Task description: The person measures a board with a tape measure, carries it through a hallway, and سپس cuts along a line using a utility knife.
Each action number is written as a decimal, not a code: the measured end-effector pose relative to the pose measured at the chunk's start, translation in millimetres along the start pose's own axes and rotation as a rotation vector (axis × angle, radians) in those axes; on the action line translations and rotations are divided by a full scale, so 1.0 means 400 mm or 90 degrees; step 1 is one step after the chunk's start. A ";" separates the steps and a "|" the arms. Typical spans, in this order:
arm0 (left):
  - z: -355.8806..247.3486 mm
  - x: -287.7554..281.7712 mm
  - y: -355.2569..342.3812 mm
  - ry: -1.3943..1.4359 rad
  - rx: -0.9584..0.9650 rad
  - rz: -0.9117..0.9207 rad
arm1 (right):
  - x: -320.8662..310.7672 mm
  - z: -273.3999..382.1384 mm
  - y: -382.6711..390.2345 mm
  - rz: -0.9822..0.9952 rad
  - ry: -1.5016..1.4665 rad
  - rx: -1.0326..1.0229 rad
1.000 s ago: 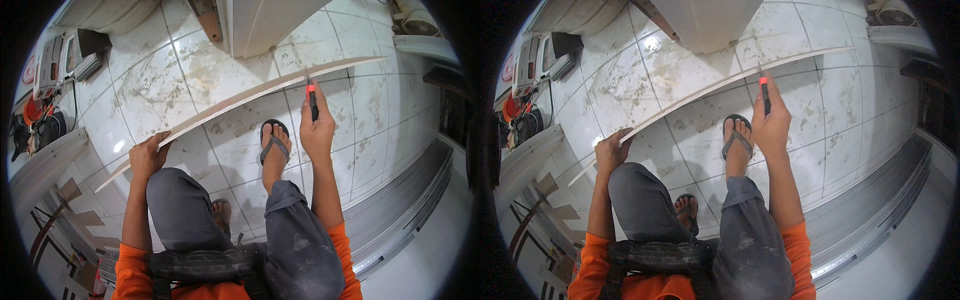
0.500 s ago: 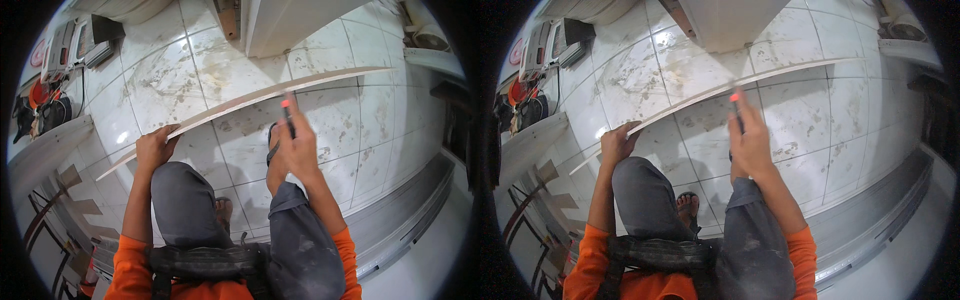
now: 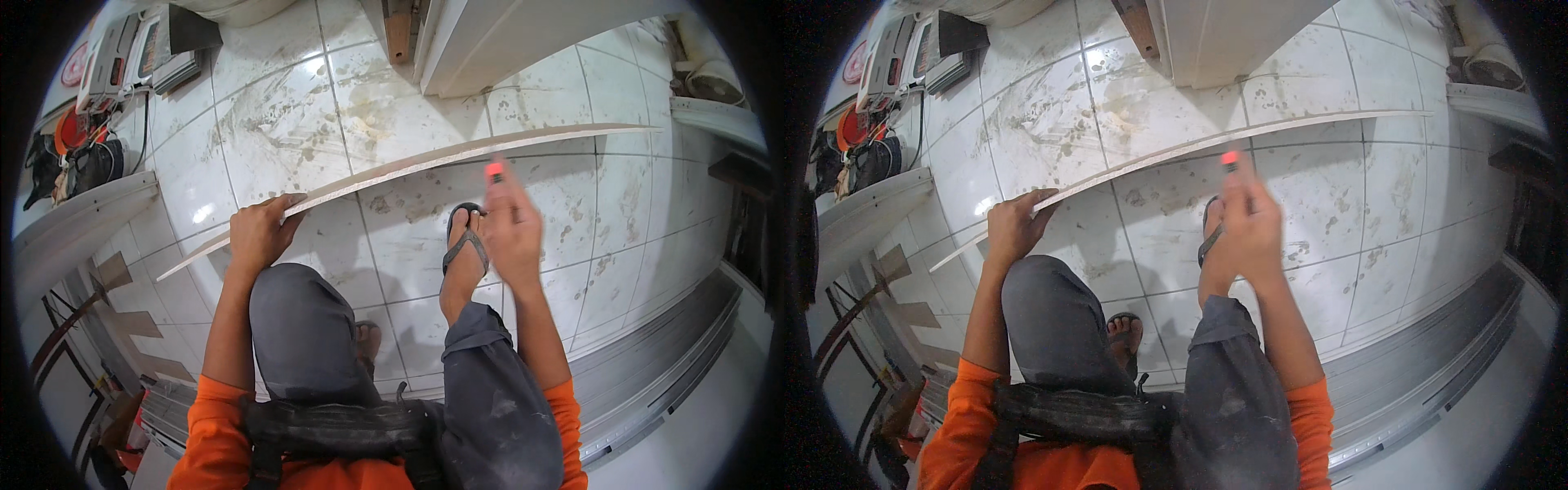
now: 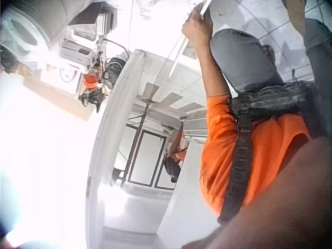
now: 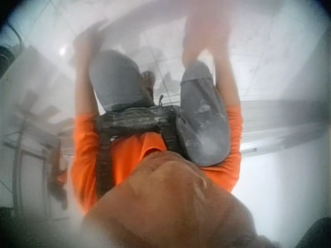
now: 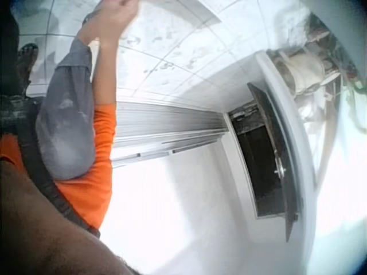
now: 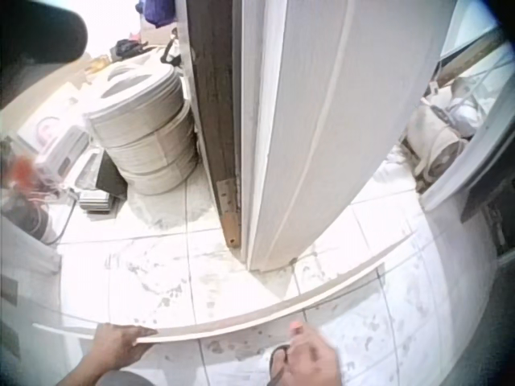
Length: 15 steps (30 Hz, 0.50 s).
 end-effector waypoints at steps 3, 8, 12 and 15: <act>0.018 0.007 0.012 -0.022 0.009 -0.008 | -0.049 0.020 -0.024 -0.100 -0.128 0.062; -0.003 -0.006 0.002 0.002 0.024 -0.026 | 0.053 0.002 0.010 -0.002 -0.025 0.042; -0.013 -0.025 -0.007 0.012 0.011 -0.016 | 0.050 0.039 -0.011 0.077 -0.088 0.083; -0.001 -0.027 0.000 -0.010 -0.021 0.006 | -0.048 0.006 -0.039 -0.092 -0.104 0.077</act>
Point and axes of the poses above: each hand's wrist, its own y-axis away from the middle knuckle, its own x-axis out of the palm, z = x × y, the point moved 1 cm from there along -y, towards the middle knuckle, and after that the axes turned 15 degrees about z, right-handed, at the moved point
